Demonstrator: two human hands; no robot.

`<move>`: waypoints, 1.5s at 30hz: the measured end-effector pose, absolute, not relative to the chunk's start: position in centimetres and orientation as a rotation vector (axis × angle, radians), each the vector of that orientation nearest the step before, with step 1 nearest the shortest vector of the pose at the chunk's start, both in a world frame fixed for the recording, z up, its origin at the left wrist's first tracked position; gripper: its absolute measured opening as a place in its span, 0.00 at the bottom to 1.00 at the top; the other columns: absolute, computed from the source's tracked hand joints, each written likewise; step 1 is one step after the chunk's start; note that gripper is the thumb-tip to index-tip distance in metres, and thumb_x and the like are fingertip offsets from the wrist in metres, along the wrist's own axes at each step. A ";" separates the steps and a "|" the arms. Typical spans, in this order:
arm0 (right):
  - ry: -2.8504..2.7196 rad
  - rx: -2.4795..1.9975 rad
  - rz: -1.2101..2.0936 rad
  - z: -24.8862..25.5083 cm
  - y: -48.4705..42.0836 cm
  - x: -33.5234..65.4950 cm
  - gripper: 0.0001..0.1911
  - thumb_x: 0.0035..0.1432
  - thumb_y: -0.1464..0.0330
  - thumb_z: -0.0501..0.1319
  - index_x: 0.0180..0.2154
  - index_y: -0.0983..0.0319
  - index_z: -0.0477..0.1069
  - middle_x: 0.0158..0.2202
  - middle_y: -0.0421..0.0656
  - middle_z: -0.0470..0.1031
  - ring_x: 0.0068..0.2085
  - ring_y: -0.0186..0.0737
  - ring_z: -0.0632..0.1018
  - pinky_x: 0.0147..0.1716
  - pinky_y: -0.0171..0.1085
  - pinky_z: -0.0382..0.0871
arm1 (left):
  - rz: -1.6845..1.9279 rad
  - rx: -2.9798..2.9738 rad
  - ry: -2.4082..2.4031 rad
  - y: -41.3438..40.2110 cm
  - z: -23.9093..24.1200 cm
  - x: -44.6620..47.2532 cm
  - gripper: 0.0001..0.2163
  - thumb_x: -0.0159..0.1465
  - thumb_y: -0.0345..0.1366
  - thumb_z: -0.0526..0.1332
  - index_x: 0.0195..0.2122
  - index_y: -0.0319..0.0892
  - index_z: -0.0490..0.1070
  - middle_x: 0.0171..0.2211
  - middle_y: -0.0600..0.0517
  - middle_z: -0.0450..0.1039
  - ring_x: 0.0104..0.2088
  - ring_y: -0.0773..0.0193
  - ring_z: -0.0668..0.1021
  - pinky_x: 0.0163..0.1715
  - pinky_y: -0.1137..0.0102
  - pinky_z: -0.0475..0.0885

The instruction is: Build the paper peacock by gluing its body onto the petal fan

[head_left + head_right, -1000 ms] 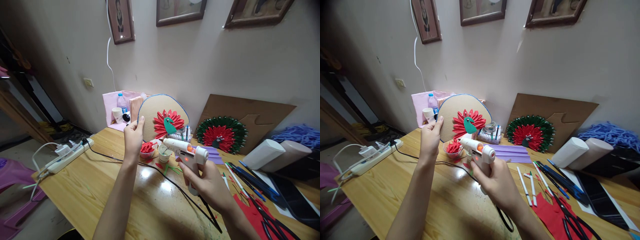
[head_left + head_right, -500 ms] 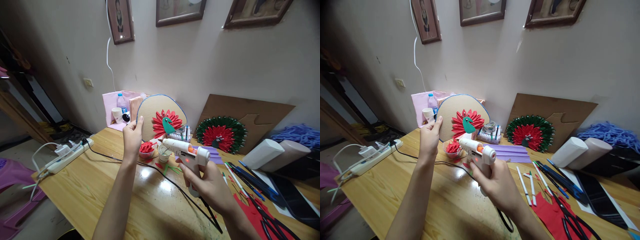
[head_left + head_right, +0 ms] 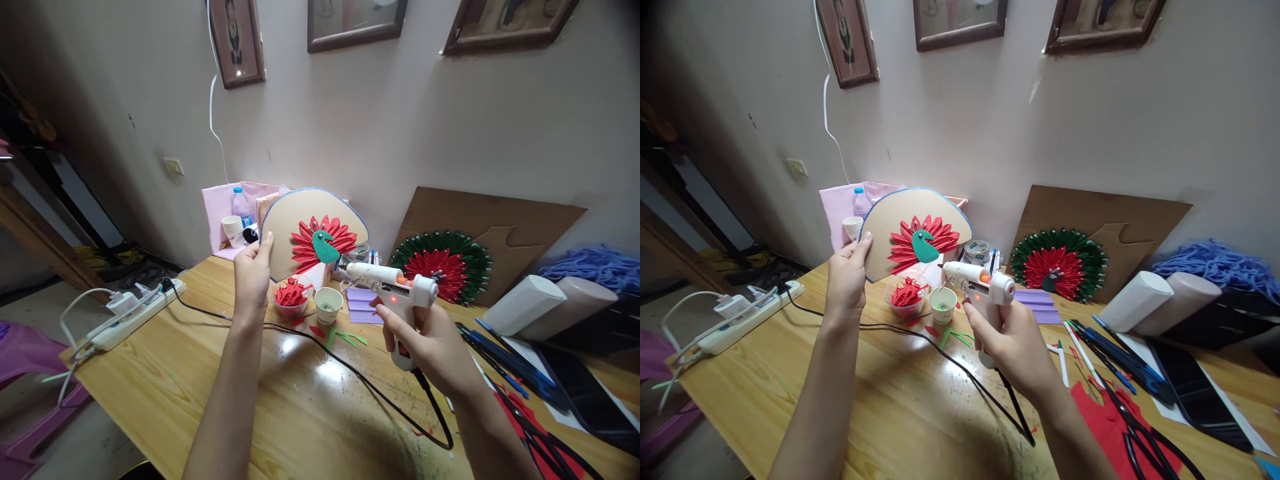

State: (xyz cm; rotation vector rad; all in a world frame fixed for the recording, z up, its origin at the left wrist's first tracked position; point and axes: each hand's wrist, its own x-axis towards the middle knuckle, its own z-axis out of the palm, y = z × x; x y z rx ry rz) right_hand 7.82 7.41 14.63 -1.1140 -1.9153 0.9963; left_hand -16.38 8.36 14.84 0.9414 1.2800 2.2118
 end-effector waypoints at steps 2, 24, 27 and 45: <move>-1.905 -1.108 1.018 14.5 7.3 7.6 0.22 0.55 0.56 0.57 0.17 0.63 0.64 0.15 0.39 0.66 0.18 0.32 0.66 0.17 0.32 0.57 | 2.201 0.942 1.268 8.4 14.8 -16.3 0.13 0.52 0.45 0.65 0.25 0.39 0.74 0.24 0.52 0.75 0.30 0.65 0.75 0.30 0.73 0.68; -1.958 -1.040 1.045 14.5 6.4 6.8 0.22 0.57 0.56 0.56 0.18 0.63 0.64 0.15 0.40 0.66 0.19 0.32 0.67 0.18 0.32 0.58 | 2.173 0.991 1.327 8.5 14.7 -16.1 0.13 0.52 0.46 0.65 0.24 0.39 0.74 0.23 0.52 0.75 0.32 0.64 0.75 0.31 0.73 0.68; -1.971 -1.051 0.973 14.2 6.3 6.7 0.22 0.58 0.56 0.56 0.19 0.63 0.64 0.16 0.39 0.66 0.18 0.33 0.67 0.18 0.32 0.58 | 2.173 1.013 1.350 8.5 14.6 -16.1 0.14 0.53 0.47 0.64 0.24 0.39 0.74 0.23 0.52 0.75 0.32 0.64 0.75 0.31 0.73 0.68; -1.999 -1.127 0.870 14.6 6.6 7.2 0.22 0.57 0.56 0.56 0.17 0.62 0.62 0.15 0.39 0.65 0.18 0.33 0.67 0.17 0.32 0.57 | 2.182 1.012 1.399 8.5 14.6 -16.3 0.14 0.54 0.45 0.64 0.22 0.39 0.72 0.21 0.53 0.72 0.26 0.67 0.71 0.27 0.74 0.66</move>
